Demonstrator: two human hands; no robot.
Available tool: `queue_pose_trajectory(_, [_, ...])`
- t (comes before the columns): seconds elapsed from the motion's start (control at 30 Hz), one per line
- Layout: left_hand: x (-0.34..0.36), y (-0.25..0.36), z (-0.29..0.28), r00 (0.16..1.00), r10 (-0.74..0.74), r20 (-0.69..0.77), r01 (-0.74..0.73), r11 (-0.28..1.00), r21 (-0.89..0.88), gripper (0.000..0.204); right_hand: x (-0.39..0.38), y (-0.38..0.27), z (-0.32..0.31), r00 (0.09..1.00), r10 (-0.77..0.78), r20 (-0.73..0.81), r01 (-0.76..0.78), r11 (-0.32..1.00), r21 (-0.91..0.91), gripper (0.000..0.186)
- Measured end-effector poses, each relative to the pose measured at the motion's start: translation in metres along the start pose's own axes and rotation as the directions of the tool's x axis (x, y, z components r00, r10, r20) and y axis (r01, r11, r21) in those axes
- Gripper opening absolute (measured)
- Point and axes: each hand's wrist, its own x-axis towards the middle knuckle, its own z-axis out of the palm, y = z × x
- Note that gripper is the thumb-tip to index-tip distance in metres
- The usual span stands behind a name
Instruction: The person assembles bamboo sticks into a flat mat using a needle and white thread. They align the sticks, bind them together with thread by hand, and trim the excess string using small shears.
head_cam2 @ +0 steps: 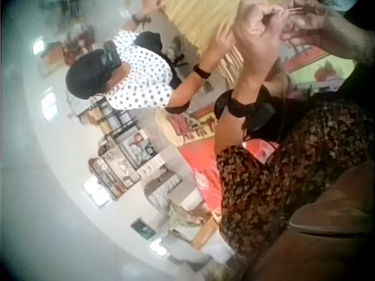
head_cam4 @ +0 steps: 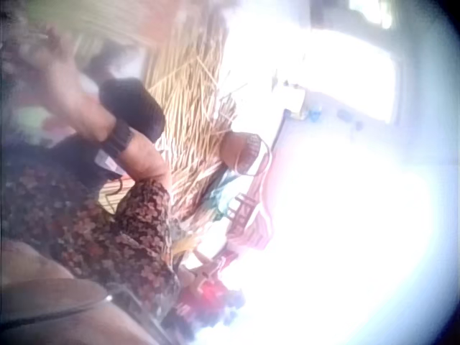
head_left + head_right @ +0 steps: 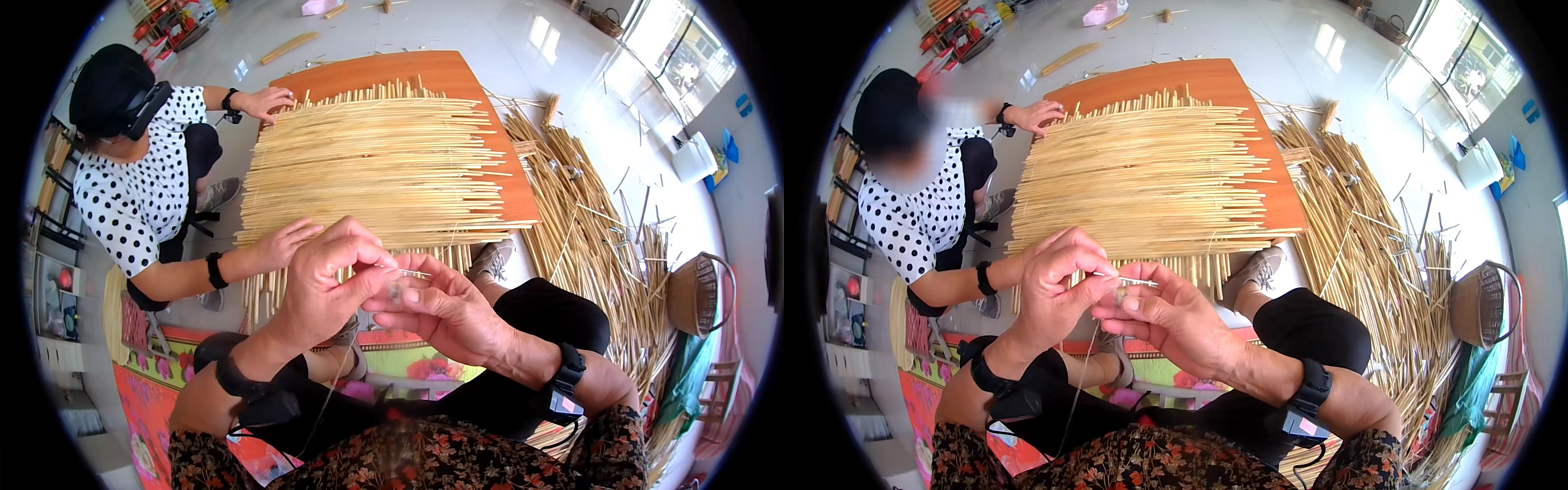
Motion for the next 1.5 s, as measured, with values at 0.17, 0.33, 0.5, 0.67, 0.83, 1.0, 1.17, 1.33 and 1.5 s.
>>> queue_pose_trajectory(0.17, [-0.023, -0.005, 0.007, 0.975, -0.22, 0.014, 0.199, 0.851, -0.486, 0.004, 0.0, 0.009, -0.035, 0.969, -0.013, 0.245, 0.061, 0.98, -0.188, 0.011])
queue_pose_trajectory(0.33, [-0.063, -0.014, -0.002, 0.924, -0.362, 0.12, 0.281, 0.433, -0.856, 0.012, -0.015, 0.01, -0.041, 0.993, 0.023, 0.118, 0.021, 0.931, -0.364, 0.004])
queue_pose_trajectory(0.5, [-0.113, 0.018, 0.002, 0.663, -0.162, 0.731, 0.744, 0.255, -0.618, 0.018, -0.023, 0.008, -0.026, 0.978, -0.089, 0.189, 0.126, 0.974, -0.19, 0.01])
queue_pose_trajectory(0.67, [-0.133, 0.012, 0.013, 0.768, -0.262, 0.585, 0.626, 0.114, -0.771, 0.013, -0.033, 0.007, 0.004, 0.935, -0.114, 0.335, 0.159, 0.981, -0.112, 0.009])
queue_pose_trajectory(0.83, [-0.137, 0.001, 0.013, 0.777, -0.342, 0.528, 0.569, 0.024, -0.822, 0.015, -0.049, -0.003, 0.016, 0.85, -0.184, 0.494, 0.381, 0.862, -0.334, 0.003])
queue_pose_trajectory(1.0, [-0.118, 0.002, 0.005, 0.738, -0.204, 0.643, 0.662, 0.033, -0.749, 0.008, -0.051, -0.016, 0.025, 0.616, -0.149, 0.774, 0.627, 0.687, -0.367, 0.005])
queue_pose_trajectory(1.17, [-0.088, 0.009, -0.015, 0.642, -0.103, 0.76, 0.767, 0.111, -0.632, 0.01, -0.044, -0.028, 0.055, 0.2, -0.036, 0.979, 0.61, 0.787, -0.095, 0.014])
queue_pose_trajectory(1.33, [-0.056, 0.004, -0.021, 0.554, -0.053, 0.831, 0.819, 0.217, -0.532, 0.009, -0.05, -0.023, 0.058, 0.194, -0.177, 0.965, 0.772, 0.635, -0.039, 0.007])
queue_pose_trajectory(1.5, [-0.047, -0.018, -0.01, 0.685, -0.178, 0.707, 0.723, 0.284, -0.629, 0.009, -0.034, -0.025, 0.063, 0.16, -0.255, 0.954, 0.729, 0.682, 0.06, 0.012])
